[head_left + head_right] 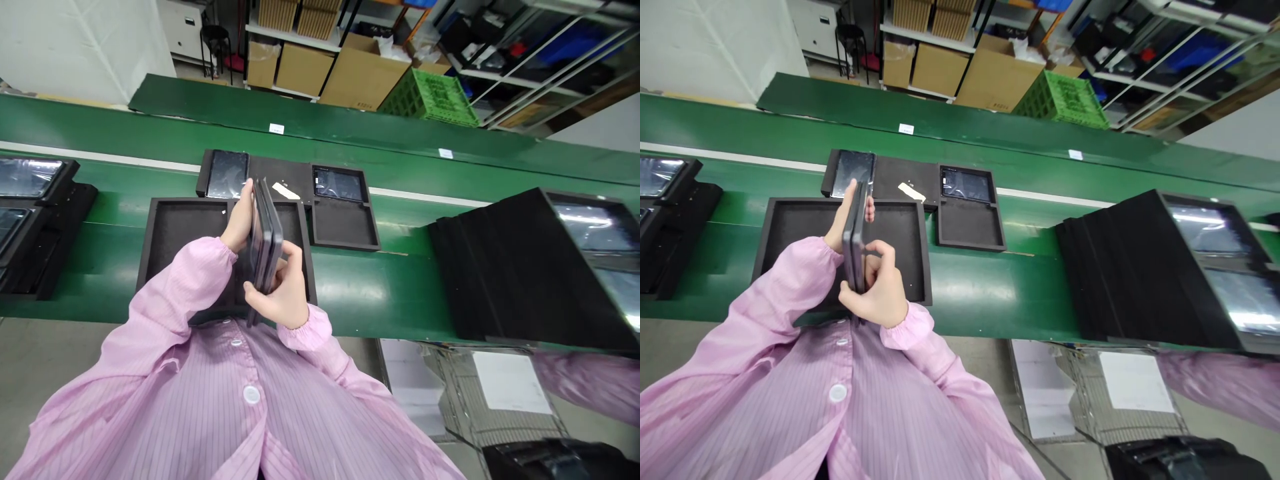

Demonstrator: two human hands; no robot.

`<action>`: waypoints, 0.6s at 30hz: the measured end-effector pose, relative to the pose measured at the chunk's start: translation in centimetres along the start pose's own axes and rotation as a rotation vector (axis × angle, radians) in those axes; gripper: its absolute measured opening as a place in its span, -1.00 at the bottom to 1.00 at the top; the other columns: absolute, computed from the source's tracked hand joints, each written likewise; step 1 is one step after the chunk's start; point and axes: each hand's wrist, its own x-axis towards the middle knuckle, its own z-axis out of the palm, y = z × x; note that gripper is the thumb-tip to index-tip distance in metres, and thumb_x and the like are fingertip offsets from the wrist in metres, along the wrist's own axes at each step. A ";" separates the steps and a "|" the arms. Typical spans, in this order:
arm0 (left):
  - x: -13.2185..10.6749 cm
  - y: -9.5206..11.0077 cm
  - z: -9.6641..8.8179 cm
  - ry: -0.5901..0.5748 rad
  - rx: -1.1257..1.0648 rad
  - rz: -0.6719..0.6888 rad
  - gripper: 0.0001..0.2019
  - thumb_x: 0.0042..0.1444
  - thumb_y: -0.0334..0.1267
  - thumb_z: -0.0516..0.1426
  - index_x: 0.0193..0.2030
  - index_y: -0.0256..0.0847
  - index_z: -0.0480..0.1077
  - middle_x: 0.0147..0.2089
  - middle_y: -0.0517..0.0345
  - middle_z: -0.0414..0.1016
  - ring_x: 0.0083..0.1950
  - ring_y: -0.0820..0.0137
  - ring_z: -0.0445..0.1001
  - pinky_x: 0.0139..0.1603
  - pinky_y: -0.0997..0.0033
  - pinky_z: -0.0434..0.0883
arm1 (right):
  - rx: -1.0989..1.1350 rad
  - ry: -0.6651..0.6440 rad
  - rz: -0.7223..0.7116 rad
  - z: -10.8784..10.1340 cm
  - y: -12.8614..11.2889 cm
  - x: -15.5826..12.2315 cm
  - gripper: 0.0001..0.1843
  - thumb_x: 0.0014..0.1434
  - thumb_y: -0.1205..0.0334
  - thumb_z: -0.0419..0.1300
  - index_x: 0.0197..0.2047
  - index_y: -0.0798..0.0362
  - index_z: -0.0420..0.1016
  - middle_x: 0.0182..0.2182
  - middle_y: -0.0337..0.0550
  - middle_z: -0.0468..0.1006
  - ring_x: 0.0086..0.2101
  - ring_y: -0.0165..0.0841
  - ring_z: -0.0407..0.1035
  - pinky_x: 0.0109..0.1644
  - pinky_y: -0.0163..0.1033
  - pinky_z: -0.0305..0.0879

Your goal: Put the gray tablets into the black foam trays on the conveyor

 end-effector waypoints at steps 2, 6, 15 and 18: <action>0.2 1.6 0.4 0.019 -0.004 0.059 -0.30 0.19 0.44 -0.26 -0.55 -0.11 0.27 -0.61 0.19 0.26 -0.54 0.45 0.36 -0.42 0.32 0.37 | 0.002 -0.025 -0.044 0.0 0.4 -0.3 -0.37 -0.04 0.25 0.34 -0.01 -0.13 0.04 -0.58 -0.52 0.22 -0.63 -0.42 0.22 -0.51 -0.26 0.16; 0.2 3.9 0.8 0.017 0.076 0.248 -0.33 0.22 0.40 -0.20 -0.50 -0.12 0.33 -0.52 0.17 0.27 -0.40 0.39 0.42 -0.27 0.27 0.42 | -0.028 -0.039 -0.113 -0.4 0.7 -0.3 -0.35 -0.01 0.20 0.38 -0.01 -0.12 0.02 -0.57 -0.52 0.17 -0.58 -0.39 0.26 -0.44 -0.22 0.25; -0.7 4.2 0.6 0.017 0.111 0.298 -0.33 0.21 0.41 -0.24 -0.50 -0.12 0.29 -0.48 0.16 0.27 -0.33 0.38 0.42 -0.20 0.29 0.45 | 0.009 -0.150 -0.163 -1.2 -0.6 -0.2 -0.25 -0.03 0.20 0.41 0.07 -0.14 0.01 -0.52 -0.50 0.21 -0.52 -0.39 0.25 -0.38 -0.21 0.24; -1.2 4.6 0.8 0.020 0.085 0.268 -0.34 0.21 0.40 -0.23 -0.49 -0.12 0.27 -0.48 0.16 0.27 -0.32 0.38 0.43 -0.20 0.30 0.45 | 0.006 -0.162 -0.161 -1.3 -0.5 -0.4 -0.24 -0.04 0.20 0.42 0.07 -0.14 0.01 -0.50 -0.49 0.20 -0.51 -0.40 0.25 -0.38 -0.22 0.23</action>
